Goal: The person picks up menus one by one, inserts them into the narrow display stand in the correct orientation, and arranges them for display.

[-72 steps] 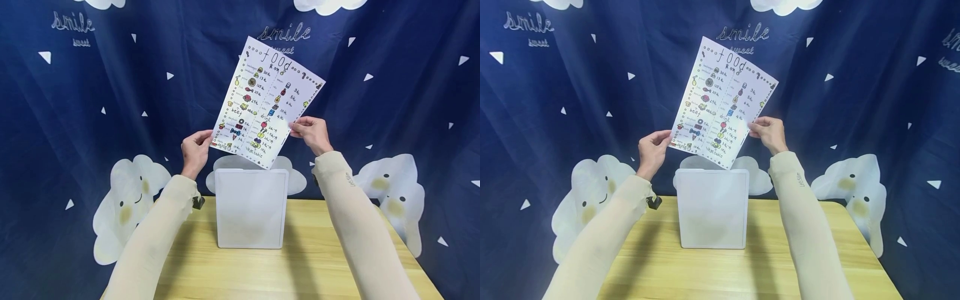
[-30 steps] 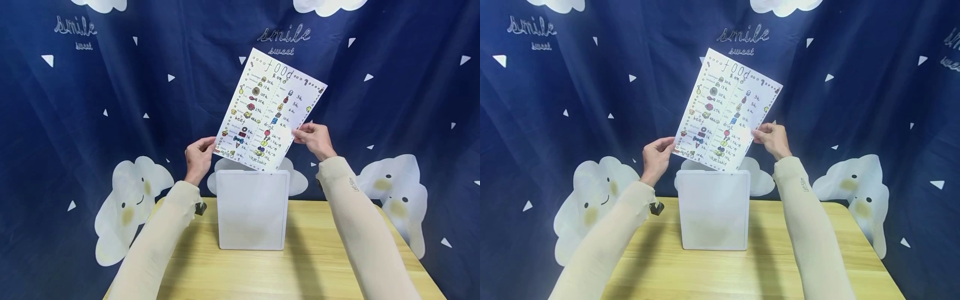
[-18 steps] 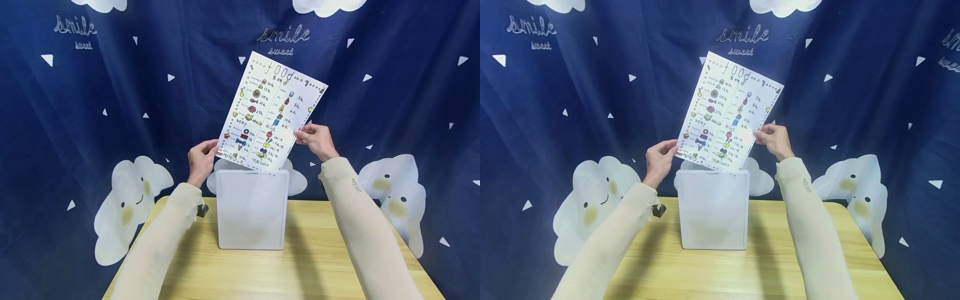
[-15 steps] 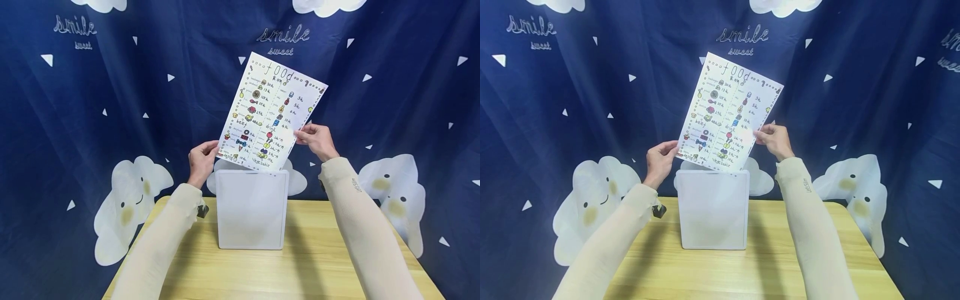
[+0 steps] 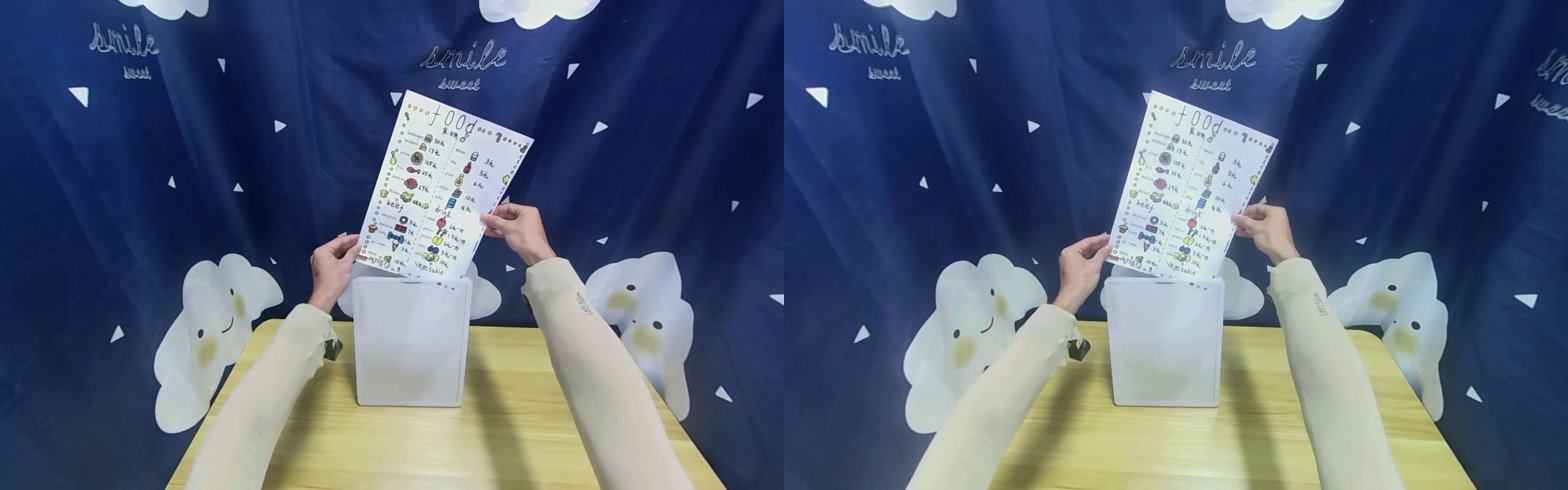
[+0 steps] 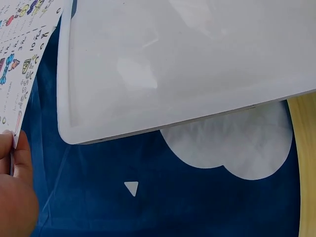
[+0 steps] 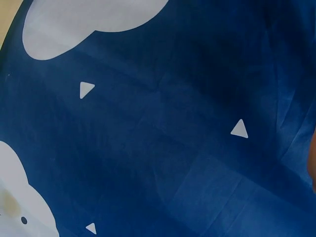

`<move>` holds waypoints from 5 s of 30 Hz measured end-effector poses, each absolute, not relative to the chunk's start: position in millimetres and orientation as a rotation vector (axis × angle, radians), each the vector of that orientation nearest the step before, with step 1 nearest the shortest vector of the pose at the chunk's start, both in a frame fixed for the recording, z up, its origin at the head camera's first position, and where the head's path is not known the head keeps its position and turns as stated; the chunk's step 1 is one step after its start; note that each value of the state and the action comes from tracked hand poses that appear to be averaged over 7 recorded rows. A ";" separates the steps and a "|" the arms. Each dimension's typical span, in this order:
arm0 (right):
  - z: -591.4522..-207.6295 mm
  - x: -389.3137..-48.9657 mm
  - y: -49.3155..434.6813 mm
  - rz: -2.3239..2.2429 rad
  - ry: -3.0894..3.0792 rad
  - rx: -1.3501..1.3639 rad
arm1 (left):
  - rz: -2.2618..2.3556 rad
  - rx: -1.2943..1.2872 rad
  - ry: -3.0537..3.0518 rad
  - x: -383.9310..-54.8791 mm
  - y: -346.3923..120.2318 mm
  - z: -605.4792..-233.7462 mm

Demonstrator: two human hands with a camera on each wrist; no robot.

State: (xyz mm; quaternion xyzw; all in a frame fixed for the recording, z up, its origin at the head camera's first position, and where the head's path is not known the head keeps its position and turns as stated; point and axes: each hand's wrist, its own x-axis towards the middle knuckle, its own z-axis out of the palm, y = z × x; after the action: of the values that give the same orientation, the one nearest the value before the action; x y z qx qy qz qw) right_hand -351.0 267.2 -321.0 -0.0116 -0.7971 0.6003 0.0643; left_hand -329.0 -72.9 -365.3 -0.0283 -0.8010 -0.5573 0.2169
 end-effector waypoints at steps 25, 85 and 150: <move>-321.9 -352.2 261.0 1.820 -2.379 -0.086 | -1.571 -0.031 -2.253 -318.7 -73.1 -382.0; -322.6 -367.2 271.0 1.844 -2.454 0.132 | -1.422 0.011 -2.446 -318.9 -75.0 -365.2; -332.5 -368.9 273.0 1.834 -2.557 0.179 | -1.396 0.025 -2.529 -335.7 -73.1 -353.4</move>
State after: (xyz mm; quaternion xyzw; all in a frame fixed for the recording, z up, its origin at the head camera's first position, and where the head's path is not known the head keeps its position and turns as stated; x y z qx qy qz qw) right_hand -368.9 273.0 -332.5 0.0569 -0.8112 0.5820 -0.0050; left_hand -335.7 -73.1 -353.4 0.0086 -0.8684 -0.4795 0.1261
